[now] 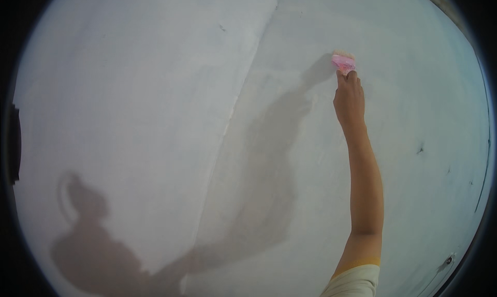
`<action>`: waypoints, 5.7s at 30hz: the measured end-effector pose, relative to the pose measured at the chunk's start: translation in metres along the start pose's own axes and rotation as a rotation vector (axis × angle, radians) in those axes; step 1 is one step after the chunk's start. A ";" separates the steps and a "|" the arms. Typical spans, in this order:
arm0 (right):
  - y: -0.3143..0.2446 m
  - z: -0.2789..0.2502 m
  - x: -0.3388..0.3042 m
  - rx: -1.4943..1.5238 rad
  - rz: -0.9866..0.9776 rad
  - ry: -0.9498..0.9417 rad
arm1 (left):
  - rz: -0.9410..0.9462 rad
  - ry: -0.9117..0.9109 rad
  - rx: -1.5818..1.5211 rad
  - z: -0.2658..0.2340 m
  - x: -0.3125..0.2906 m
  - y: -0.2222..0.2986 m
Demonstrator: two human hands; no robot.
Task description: The person paints the interior walls and corners of a room using a brush dipped in a bucket of pink paint.
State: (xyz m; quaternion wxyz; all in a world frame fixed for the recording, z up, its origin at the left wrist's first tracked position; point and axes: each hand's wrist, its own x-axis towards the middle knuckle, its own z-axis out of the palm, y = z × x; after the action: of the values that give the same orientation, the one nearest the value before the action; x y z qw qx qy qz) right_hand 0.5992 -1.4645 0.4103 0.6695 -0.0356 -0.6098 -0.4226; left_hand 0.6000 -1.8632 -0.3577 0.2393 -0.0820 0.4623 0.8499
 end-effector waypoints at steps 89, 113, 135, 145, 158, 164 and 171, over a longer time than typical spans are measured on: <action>0.040 0.309 -0.239 0.158 0.159 -0.001 | -0.212 -0.055 0.136 0.221 0.319 -0.040; -0.053 0.140 -0.173 0.143 0.085 0.059 | -0.082 -0.028 0.375 0.004 0.249 -0.037; -0.309 -0.121 -0.387 1.367 0.921 -0.905 | -0.105 0.134 0.096 0.048 0.149 0.041; -0.339 -0.151 -0.441 1.541 1.022 -1.591 | 0.028 -0.080 0.140 0.113 0.104 0.074; -0.389 -0.115 -0.579 1.382 0.630 -1.890 | -0.110 -0.110 0.200 0.145 0.123 0.022; -0.403 -0.105 -0.581 1.366 0.637 -1.778 | -0.101 -0.116 0.216 0.149 0.132 0.030; -0.391 -0.101 -0.583 1.292 0.647 -1.892 | -0.090 -0.132 0.244 0.161 0.138 0.033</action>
State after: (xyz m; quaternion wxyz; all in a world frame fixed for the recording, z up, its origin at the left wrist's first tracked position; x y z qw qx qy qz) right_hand 0.4996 -1.4674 -0.2917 -0.0767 -0.1414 -0.9245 0.3456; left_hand 0.4770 -1.7003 -0.2928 0.3151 -0.0171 0.5414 0.7793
